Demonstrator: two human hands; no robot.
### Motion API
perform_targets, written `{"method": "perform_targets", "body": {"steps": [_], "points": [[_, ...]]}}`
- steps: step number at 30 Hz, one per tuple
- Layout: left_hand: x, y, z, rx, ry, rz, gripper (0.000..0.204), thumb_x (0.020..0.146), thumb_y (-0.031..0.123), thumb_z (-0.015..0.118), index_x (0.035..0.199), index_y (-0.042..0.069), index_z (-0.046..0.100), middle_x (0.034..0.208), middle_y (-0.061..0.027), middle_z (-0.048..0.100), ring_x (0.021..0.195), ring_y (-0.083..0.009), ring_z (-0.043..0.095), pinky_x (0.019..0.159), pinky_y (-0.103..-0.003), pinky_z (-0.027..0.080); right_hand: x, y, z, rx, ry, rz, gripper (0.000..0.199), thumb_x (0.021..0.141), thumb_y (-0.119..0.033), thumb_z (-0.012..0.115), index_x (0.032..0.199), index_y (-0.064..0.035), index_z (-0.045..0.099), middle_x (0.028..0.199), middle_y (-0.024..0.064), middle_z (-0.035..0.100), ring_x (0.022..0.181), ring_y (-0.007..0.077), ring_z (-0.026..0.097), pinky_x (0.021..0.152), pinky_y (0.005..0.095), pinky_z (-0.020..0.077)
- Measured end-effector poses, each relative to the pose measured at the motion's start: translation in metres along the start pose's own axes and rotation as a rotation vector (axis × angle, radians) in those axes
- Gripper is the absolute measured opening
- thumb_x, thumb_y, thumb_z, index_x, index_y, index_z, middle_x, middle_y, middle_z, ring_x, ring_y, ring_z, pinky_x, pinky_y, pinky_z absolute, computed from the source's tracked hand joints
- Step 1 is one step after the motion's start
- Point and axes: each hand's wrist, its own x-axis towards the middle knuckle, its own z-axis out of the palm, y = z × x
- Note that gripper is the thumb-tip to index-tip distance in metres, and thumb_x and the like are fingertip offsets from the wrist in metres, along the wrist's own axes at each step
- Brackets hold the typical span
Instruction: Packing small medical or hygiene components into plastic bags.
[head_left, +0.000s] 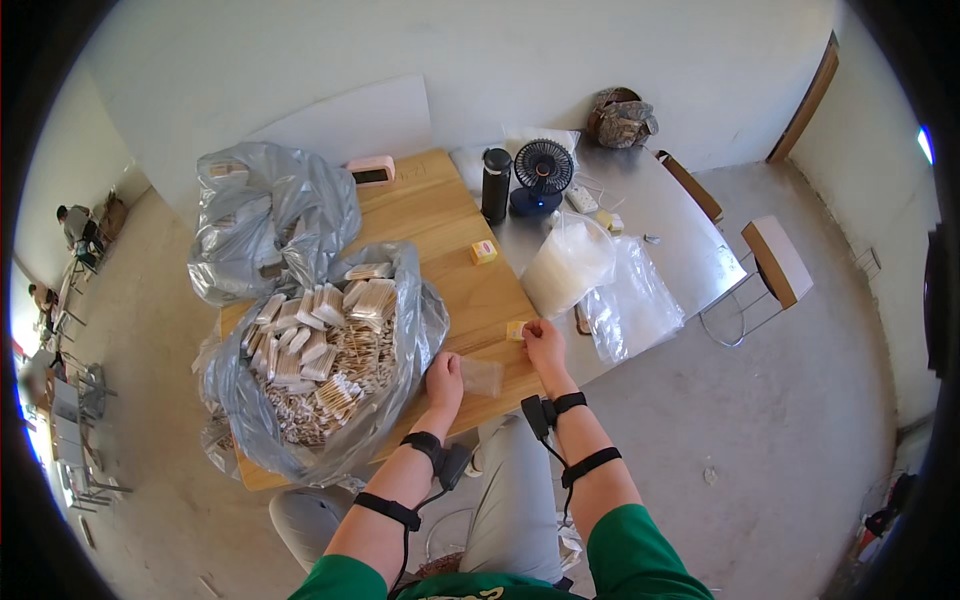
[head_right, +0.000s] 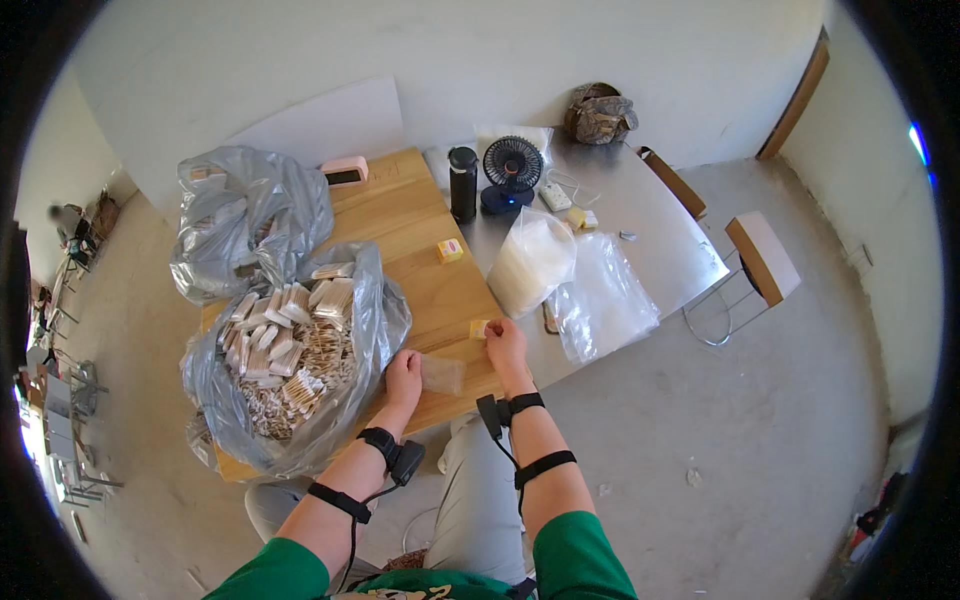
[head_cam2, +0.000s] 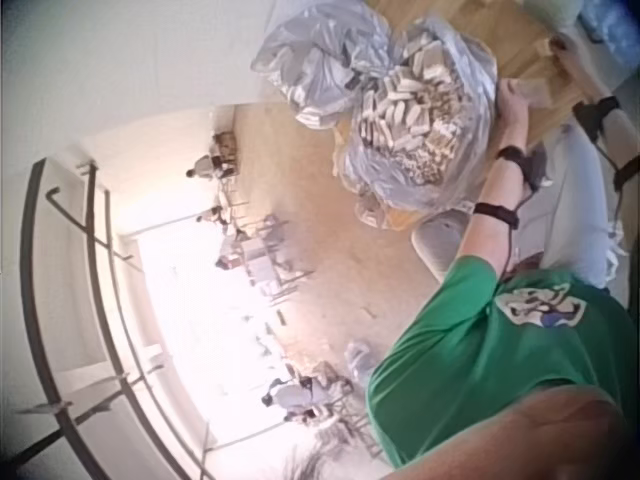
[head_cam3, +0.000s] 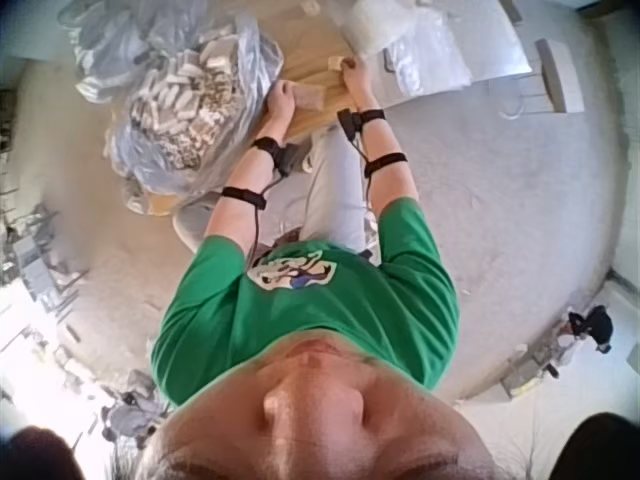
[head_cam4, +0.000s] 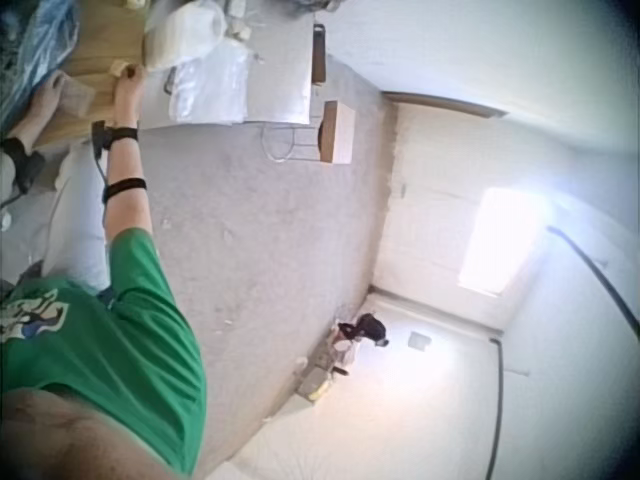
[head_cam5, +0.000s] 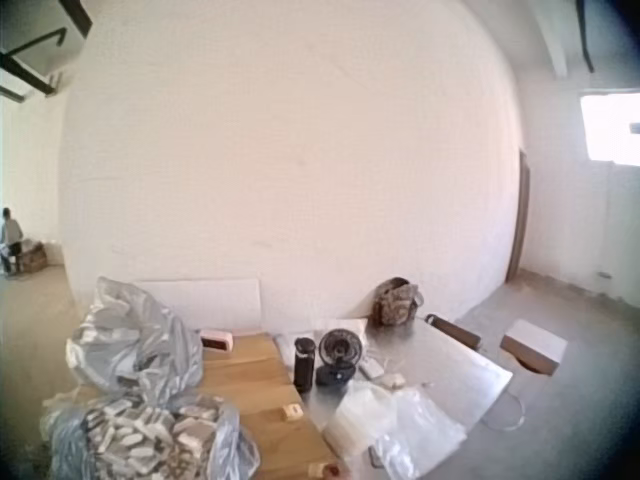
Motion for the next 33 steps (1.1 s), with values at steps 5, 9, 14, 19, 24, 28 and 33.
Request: {"method": "perform_targets", "body": {"steps": [5, 9, 14, 19, 24, 28, 33], "points": [[-0.005, -0.001, -0.001, 0.102, 0.0, 0.054, 0.018, 0.085, 0.012, 0.057, 0.101, 0.003, 0.054, 0.096, -0.0183, 0.061, 0.09, -0.0357, 0.058, 0.078, -0.042, 0.045, -0.007, -0.009, 0.004, -0.21, 0.063, -0.174, 0.01, 0.079, -0.012, 0.06, 0.086, -0.0063, 0.065, 0.08, 0.0158, 0.064, 0.077, 0.0313, 0.062, 0.068, 0.0384, 0.0486], [-0.014, 0.012, 0.001, 0.258, 0.023, 0.249, 0.039, 0.083, 0.012, 0.058, 0.119, 0.003, 0.047, 0.12, -0.0184, 0.051, 0.111, -0.0355, 0.048, 0.093, -0.042, 0.039, -0.012, -0.01, 0.001, -0.232, 0.11, -0.273, 0.01, 0.078, -0.012, 0.06, 0.084, -0.0079, 0.067, 0.081, 0.015, 0.061, 0.079, 0.0327, 0.06, 0.071, 0.0398, 0.0476], [-0.022, 0.008, -0.002, 0.451, -0.047, 0.461, 0.048, 0.081, 0.021, 0.06, 0.126, 0.008, 0.048, 0.135, -0.0167, 0.04, 0.126, -0.0338, 0.035, 0.102, -0.049, 0.03, -0.011, -0.01, 0.007, -0.305, 0.108, -0.301, 0.009, 0.078, -0.013, 0.061, 0.082, -0.009, 0.068, 0.079, 0.0142, 0.058, 0.079, 0.0321, 0.059, 0.07, 0.0396, 0.0469], [-0.023, 0.003, 0.002, 0.574, -0.124, 0.438, 0.05, 0.083, 0.035, 0.057, 0.126, 0.012, 0.051, 0.14, -0.0138, 0.036, 0.131, -0.0318, 0.03, 0.105, -0.052, 0.026, -0.012, -0.007, 0.014, -0.374, 0.157, -0.346, 0.007, 0.077, -0.012, 0.063, 0.081, -0.0099, 0.069, 0.076, 0.0132, 0.057, 0.075, 0.0307, 0.057, 0.067, 0.0386, 0.0464], [-0.025, 0.009, 0.0, 0.48, -0.216, 0.371, 0.051, 0.085, 0.036, 0.053, 0.129, 0.01, 0.048, 0.141, -0.0161, 0.033, 0.132, -0.0325, 0.028, 0.107, -0.052, 0.022, -0.015, -0.008, 0.011, -0.283, 0.144, -0.363, 0.007, 0.077, -0.007, 0.064, 0.083, -0.0059, 0.067, 0.077, 0.0124, 0.057, 0.073, 0.0277, 0.058, 0.065, 0.0352, 0.046], [-0.025, 0.014, -0.009, 0.463, -0.187, 0.403, 0.055, 0.087, 0.037, 0.051, 0.133, 0.008, 0.042, 0.142, -0.017, 0.031, 0.132, -0.0354, 0.027, 0.107, -0.049, 0.023, -0.013, 0.006, 0.006, -0.115, 0.087, -0.277, 0.012, 0.083, -0.008, 0.06, 0.091, 0.0003, 0.063, 0.076, 0.0068, 0.06, 0.069, 0.0136, 0.055, 0.064, 0.0265, 0.0434], [-0.033, 0.012, -0.024, 0.306, -0.099, 0.383, 0.056, 0.087, 0.032, 0.054, 0.133, 0.004, 0.038, 0.14, -0.0192, 0.031, 0.13, -0.0373, 0.03, 0.107, -0.047, 0.025, -0.034, 0.003, 0.002, 0.016, 0.032, -0.213, 0.008, 0.084, -0.005, 0.057, 0.088, -0.0012, 0.062, 0.071, -0.0012, 0.055, 0.06, 0.0058, 0.044, 0.053, 0.021, 0.0345]]}}
